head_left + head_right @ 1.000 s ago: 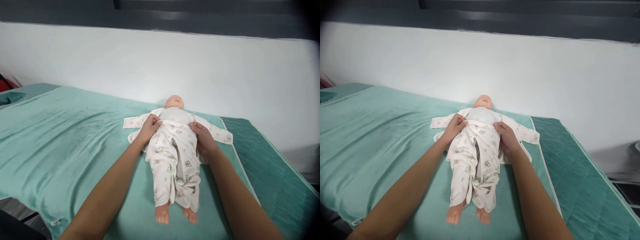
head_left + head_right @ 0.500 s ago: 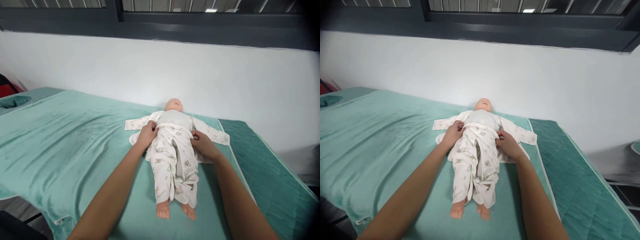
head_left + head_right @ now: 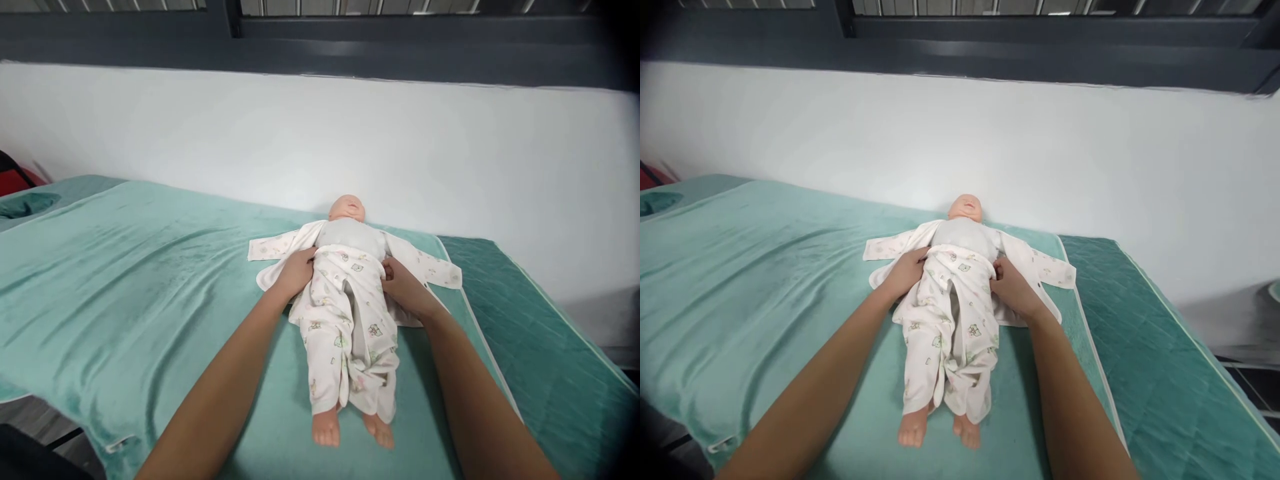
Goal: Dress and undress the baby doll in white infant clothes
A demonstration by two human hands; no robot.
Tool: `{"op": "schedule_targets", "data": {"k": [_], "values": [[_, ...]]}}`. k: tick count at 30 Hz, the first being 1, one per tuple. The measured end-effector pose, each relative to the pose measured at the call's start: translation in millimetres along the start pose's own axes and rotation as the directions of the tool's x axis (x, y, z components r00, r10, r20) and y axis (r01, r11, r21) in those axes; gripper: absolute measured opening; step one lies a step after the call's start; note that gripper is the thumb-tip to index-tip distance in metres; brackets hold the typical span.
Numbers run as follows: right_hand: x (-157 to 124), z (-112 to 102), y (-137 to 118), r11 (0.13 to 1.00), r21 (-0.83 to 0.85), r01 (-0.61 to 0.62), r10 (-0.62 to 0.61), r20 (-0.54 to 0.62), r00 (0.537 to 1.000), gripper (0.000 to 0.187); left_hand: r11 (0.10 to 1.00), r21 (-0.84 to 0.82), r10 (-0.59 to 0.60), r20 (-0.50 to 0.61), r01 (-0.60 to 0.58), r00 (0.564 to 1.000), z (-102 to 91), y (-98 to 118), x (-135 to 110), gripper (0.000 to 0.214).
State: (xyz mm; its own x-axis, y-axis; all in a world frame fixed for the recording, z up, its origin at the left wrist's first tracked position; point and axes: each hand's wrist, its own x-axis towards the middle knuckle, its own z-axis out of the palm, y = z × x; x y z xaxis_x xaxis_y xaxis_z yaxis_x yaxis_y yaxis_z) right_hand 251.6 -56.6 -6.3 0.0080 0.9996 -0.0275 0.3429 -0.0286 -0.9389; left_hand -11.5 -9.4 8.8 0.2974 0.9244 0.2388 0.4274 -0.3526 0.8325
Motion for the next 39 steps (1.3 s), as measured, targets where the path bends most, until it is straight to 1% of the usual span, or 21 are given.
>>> {"op": "schedule_targets", "data": {"k": [3, 6, 8, 11, 13, 15, 17, 19, 22, 25, 27, 29, 31, 34, 37, 39], "values": [[0, 0, 2, 0.996, 0.083, 0.024, -0.027, 0.038, 0.999, 0.026, 0.966, -0.237, -0.073, 0.111, 0.098, 0.991, -2.4, -3, 0, 0.034], [0, 0, 5, 0.973, 0.221, 0.064, -0.083, 0.08, 0.993, 0.024, 0.854, -0.474, -0.122, 0.218, 0.215, 0.968, -2.2, -8, -1, 0.037], [-1, 0, 5, 0.957, 0.278, 0.083, -0.116, 0.104, 0.988, 0.024, 0.765, -0.59, -0.145, 0.233, 0.258, 0.962, -1.1, -12, -2, 0.041], [-3, -1, 4, 0.953, 0.293, 0.08, -0.116, 0.105, 0.988, 0.021, 0.674, -0.673, -0.214, 0.217, 0.305, 0.952, -0.9, -17, -2, 0.04], [-4, -1, 3, 0.958, 0.277, 0.067, -0.093, 0.082, 0.992, 0.019, 0.651, -0.681, -0.247, 0.227, 0.334, 0.942, -2.5, -19, -1, 0.039], [-5, -3, 2, 0.961, 0.269, 0.056, -0.08, 0.08, 0.994, 0.021, 0.658, -0.667, -0.244, 0.251, 0.35, 0.937, -4.5, -20, 0, 0.04], [-7, -6, 1, 0.96, 0.276, 0.044, -0.082, 0.128, 0.988, 0.025, 0.685, -0.635, -0.228, 0.278, 0.356, 0.933, -5.9, -21, 0, 0.041], [-8, -9, 1, 0.96, 0.277, 0.035, -0.089, 0.185, 0.979, 0.028, 0.723, -0.584, -0.239, 0.288, 0.368, 0.927, -6.2, -22, 0, 0.043], [-10, -10, 0, 0.969, 0.245, 0.04, -0.094, 0.214, 0.972, 0.027, 0.789, -0.482, -0.292, 0.25, 0.381, 0.923, -5.7, -22, 0, 0.042], [-10, -8, -1, 0.98, 0.194, 0.043, -0.075, 0.16, 0.984, 0.026, 0.831, -0.412, -0.306, 0.219, 0.373, 0.926, -7.1, -17, 1, 0.04], [-9, -6, -2, 0.984, 0.173, 0.046, -0.067, 0.118, 0.991, 0.024, 0.843, -0.39, -0.296, 0.24, 0.371, 0.925, -8.5, -12, 1, 0.036], [-7, -5, -1, 0.984, 0.169, 0.05, -0.069, 0.106, 0.992, 0.021, 0.846, -0.379, -0.283, 0.278, 0.376, 0.918, -8.6, -7, 1, 0.029], [-5, -5, 0, 0.985, 0.166, 0.051, -0.07, 0.105, 0.992, 0.019, 0.839, -0.393, -0.279, 0.284, 0.377, 0.917, -6.5, -4, 1, 0.025], [-2, -3, 4, 0.988, 0.152, 0.042, -0.054, 0.076, 0.996, 0.018, 0.805, -0.455, -0.293, 0.251, 0.38, 0.922, -0.6, -4, 1, 0.024], [2, 2, 6, 0.982, 0.188, -0.018, 0.016, 0.011, 1.0, 0.017, 0.774, -0.485, -0.332, 0.238, 0.408, 0.913, 2.9, -8, 2, 0.019], [4, 5, 5, 0.975, 0.215, -0.053, 0.059, -0.02, 0.998, 0.017, 0.784, -0.473, -0.348, 0.2, 0.401, 0.916, 2.7, -10, 3, 0.015]]}}
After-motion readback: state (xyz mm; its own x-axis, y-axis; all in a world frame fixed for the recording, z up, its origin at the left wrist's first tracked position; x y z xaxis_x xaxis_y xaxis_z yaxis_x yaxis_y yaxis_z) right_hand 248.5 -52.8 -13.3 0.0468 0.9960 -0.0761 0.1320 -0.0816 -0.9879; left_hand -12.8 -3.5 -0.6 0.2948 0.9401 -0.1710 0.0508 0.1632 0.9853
